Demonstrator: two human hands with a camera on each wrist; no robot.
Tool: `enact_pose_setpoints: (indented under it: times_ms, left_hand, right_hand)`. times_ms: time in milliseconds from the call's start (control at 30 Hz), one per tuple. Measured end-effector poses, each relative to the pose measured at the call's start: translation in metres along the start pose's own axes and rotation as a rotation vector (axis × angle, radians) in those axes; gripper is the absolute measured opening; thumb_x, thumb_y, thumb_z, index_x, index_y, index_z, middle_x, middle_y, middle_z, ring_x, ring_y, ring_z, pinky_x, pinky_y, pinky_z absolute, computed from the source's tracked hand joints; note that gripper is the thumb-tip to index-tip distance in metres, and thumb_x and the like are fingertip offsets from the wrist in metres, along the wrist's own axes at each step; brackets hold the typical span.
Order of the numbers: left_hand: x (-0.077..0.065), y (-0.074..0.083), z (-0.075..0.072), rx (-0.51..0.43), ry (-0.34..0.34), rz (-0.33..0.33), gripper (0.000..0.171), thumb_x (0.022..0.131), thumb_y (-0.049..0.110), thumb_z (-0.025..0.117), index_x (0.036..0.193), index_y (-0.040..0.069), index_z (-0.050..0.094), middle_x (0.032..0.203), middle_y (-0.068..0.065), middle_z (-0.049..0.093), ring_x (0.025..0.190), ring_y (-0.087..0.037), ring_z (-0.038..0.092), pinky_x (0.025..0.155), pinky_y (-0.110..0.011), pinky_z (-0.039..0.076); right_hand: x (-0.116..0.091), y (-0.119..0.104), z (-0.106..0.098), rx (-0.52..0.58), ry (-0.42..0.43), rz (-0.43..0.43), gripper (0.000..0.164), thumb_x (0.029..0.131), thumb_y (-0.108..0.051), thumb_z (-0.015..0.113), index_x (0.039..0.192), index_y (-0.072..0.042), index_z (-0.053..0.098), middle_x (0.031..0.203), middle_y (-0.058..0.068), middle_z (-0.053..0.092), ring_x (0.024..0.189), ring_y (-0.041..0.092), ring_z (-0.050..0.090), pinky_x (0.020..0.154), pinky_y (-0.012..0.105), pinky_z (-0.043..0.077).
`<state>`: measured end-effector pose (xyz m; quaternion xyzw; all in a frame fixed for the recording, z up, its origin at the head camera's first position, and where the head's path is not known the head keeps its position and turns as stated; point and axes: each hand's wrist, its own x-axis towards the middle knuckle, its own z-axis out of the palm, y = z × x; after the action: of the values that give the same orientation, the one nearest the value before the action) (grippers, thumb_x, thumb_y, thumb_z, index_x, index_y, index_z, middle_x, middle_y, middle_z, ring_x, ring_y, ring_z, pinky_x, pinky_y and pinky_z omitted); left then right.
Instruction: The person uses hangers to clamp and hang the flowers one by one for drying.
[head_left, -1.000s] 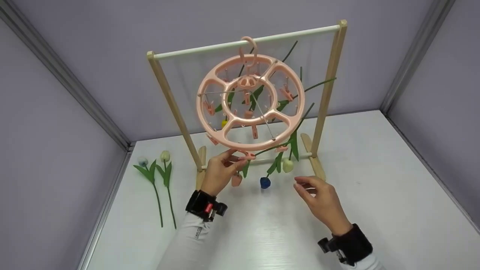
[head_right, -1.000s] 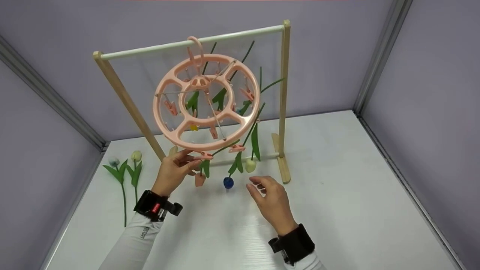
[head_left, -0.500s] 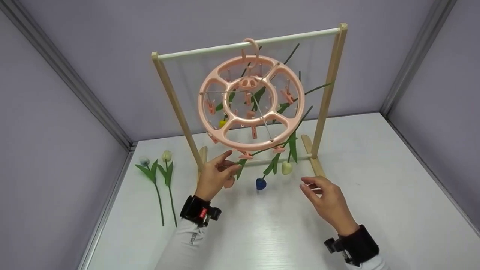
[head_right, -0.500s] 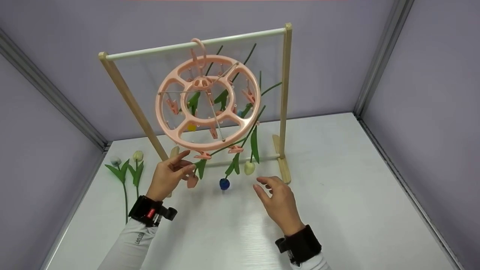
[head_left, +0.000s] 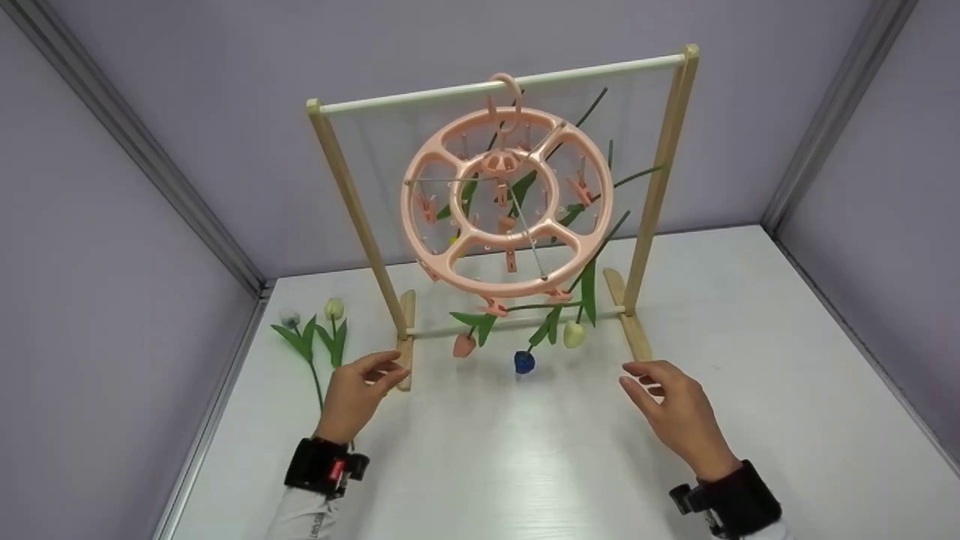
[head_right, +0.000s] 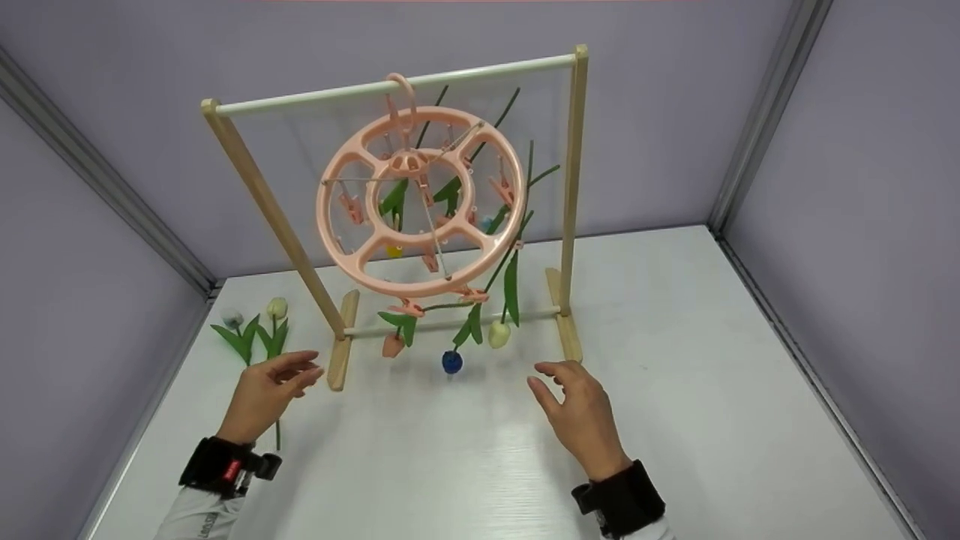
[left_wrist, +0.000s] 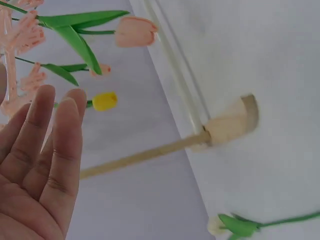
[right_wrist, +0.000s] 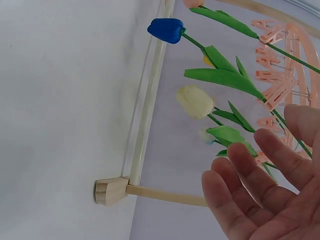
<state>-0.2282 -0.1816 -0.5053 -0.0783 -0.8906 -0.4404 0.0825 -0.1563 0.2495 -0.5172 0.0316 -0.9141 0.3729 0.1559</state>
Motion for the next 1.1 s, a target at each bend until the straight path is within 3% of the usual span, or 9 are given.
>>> enact_pose_setpoints:
  times_ms: [133,300,533,667,867,1100]
  left_hand:
    - [-0.015,-0.030,-0.024,0.133,0.018,-0.088,0.031,0.086,0.039,0.071,0.111,0.022,0.072,0.098,0.002,0.075,0.089,-0.014,0.069,0.077,-0.023,0.053]
    - [-0.033,-0.067,-0.048,0.227,0.006,-0.187,0.034,0.089,0.038,0.068,0.115,0.016,0.071,0.105,-0.005,0.074,0.094,-0.020,0.069,0.077,-0.028,0.053]
    - [-0.047,-0.108,-0.057,0.241,0.005,-0.283,0.034,0.092,0.033,0.066,0.117,0.011,0.069,0.110,-0.010,0.073,0.096,-0.023,0.069,0.077,-0.030,0.052]
    - [-0.051,-0.117,-0.053,0.242,0.012,-0.316,0.034,0.092,0.031,0.066,0.117,0.009,0.069,0.106,-0.013,0.073,0.093,-0.025,0.068,0.072,-0.030,0.051]
    - [-0.043,-0.121,-0.042,0.285,0.053,-0.403,0.038,0.090,0.031,0.066,0.115,0.003,0.068,0.100,-0.019,0.073,0.088,-0.030,0.069,0.067,-0.032,0.050]
    - [-0.030,-0.120,-0.036,0.336,0.030,-0.512,0.041,0.090,0.027,0.063,0.113,-0.007,0.064,0.107,-0.029,0.069,0.092,-0.041,0.067,0.075,-0.046,0.052]
  right_hand:
    - [-0.002,0.004,-0.003,-0.006,-0.011,0.008,0.030,0.094,-0.034,0.062,0.114,-0.014,0.069,0.112,0.003,0.069,0.099,0.019,0.065,0.083,0.035,0.057]
    - [-0.004,0.007,-0.003,-0.009,-0.016,0.016,0.028,0.094,-0.033,0.062,0.114,-0.014,0.069,0.114,0.003,0.069,0.099,0.019,0.065,0.083,0.035,0.057]
    - [-0.007,0.011,0.000,-0.005,-0.025,0.027,0.028,0.094,-0.033,0.062,0.113,-0.013,0.069,0.115,0.004,0.069,0.100,0.020,0.065,0.084,0.041,0.057]
    - [-0.008,0.013,0.001,-0.018,-0.038,0.043,0.028,0.094,-0.034,0.062,0.112,-0.014,0.070,0.114,0.004,0.069,0.100,0.020,0.065,0.084,0.036,0.057]
    - [-0.010,0.015,0.001,-0.043,-0.036,0.052,0.027,0.094,-0.034,0.062,0.112,-0.014,0.070,0.112,0.004,0.070,0.100,0.022,0.066,0.083,0.035,0.057]
    - [-0.013,0.013,0.003,-0.039,-0.048,0.053,0.029,0.095,-0.037,0.060,0.112,-0.015,0.070,0.111,0.003,0.070,0.099,0.021,0.066,0.083,0.035,0.057]
